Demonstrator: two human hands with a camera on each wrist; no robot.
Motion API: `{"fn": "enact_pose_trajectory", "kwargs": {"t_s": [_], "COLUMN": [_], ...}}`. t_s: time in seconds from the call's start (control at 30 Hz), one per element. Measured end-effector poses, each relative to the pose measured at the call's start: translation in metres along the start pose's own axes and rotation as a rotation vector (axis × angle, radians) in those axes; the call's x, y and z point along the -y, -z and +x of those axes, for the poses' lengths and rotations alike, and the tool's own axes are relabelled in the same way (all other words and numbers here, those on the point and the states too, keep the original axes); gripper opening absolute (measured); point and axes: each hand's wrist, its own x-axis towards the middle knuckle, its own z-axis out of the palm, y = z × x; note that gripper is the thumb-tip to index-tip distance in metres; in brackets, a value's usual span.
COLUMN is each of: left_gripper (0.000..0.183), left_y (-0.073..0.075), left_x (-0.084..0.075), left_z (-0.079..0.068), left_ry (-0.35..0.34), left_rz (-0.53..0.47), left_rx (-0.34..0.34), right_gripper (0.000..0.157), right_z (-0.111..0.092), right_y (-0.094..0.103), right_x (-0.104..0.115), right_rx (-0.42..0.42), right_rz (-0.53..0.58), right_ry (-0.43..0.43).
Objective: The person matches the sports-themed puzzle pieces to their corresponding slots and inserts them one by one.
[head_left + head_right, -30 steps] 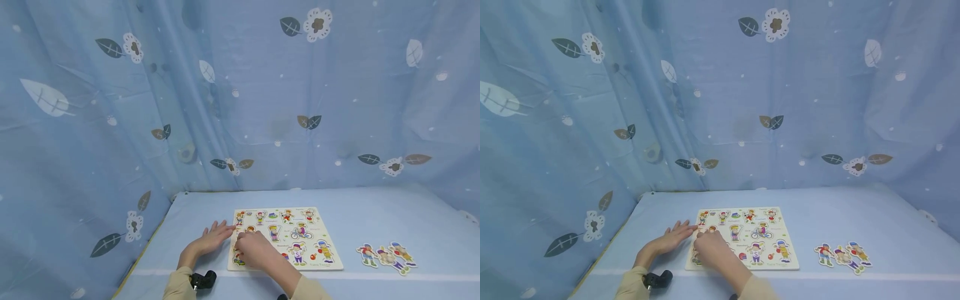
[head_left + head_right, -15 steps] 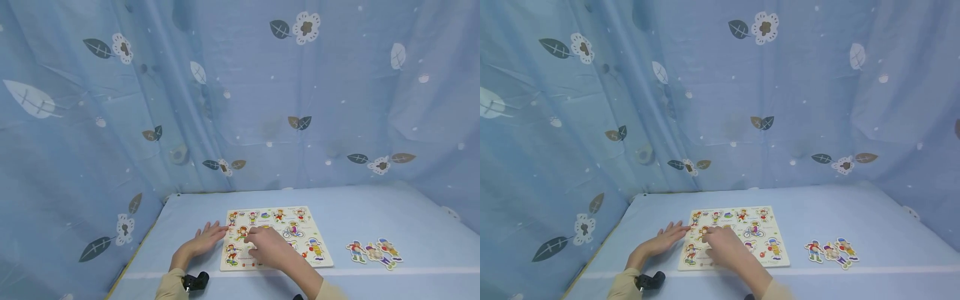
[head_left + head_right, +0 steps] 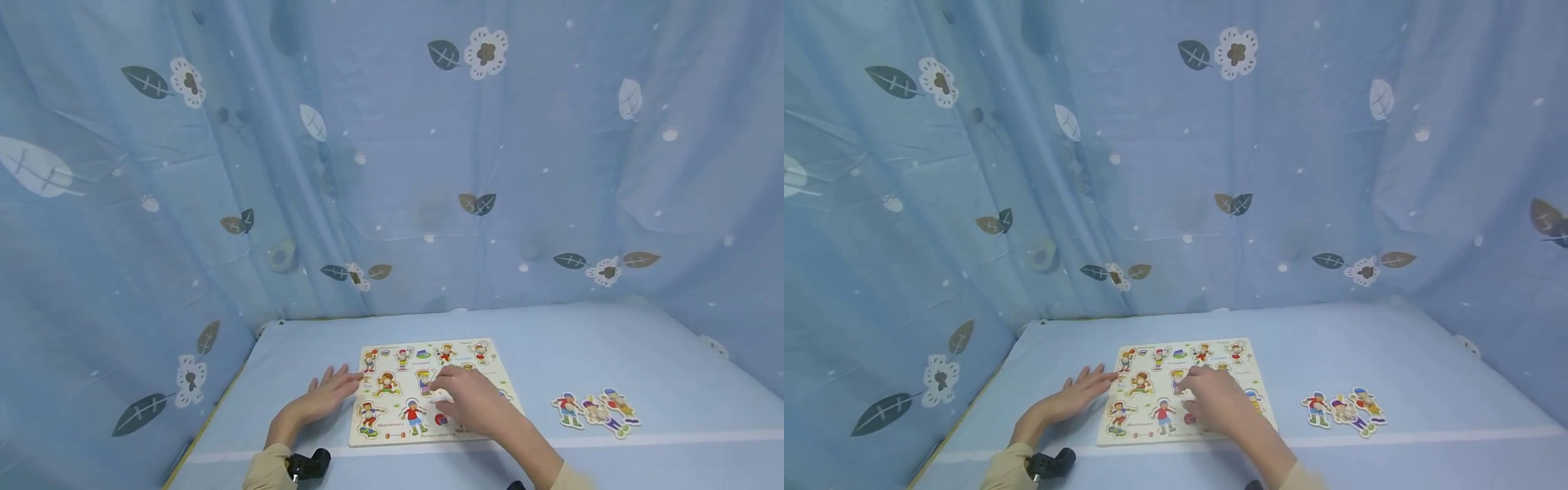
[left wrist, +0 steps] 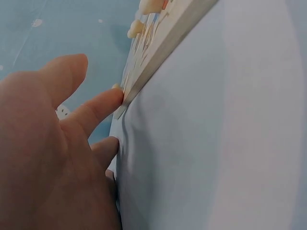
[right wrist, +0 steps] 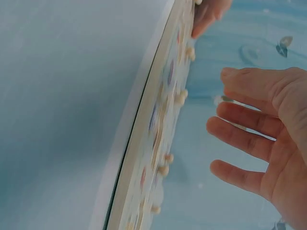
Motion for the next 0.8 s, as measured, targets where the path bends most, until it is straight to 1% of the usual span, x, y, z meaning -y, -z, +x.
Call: {"fn": "enact_pose_trajectory", "kwargs": {"t_s": [0.1, 0.2, 0.33, 0.5, 0.67, 0.8], "left_gripper": [0.051, 0.051, 0.051, 0.051, 0.052, 0.053], "left_y": [0.0, 0.0, 0.001, 0.0, 0.0, 0.0], "left_x": [0.001, 0.002, 0.002, 0.001, 0.001, 0.001], "left_z": [0.0, -0.001, -0.002, -0.002, -0.001, -0.001], "left_ry": [0.001, 0.002, -0.008, -0.019, -0.021, -0.014], "left_rz": [-0.012, -0.023, -0.036, -0.037, -0.043, -0.042], "left_rx": [0.002, 0.001, 0.001, -0.002, 0.0, 0.004], "right_gripper": [0.021, 0.021, 0.021, 0.02, 0.02, 0.021], "right_z": [-0.007, -0.014, -0.025, -0.038, -0.052, -0.066], "right_y": [0.005, 0.009, 0.016, 0.026, 0.039, 0.052], "right_x": [-0.009, -0.017, -0.028, -0.044, -0.068, -0.089], "right_rx": [-0.005, -0.024, -0.032, -0.006, 0.019, 0.04], "right_rz": [-0.015, -0.033, -0.033, -0.026, -0.056, -0.098], "right_ry": [-0.03, -0.038, -0.068, -0.17, -0.29, -0.339]}}
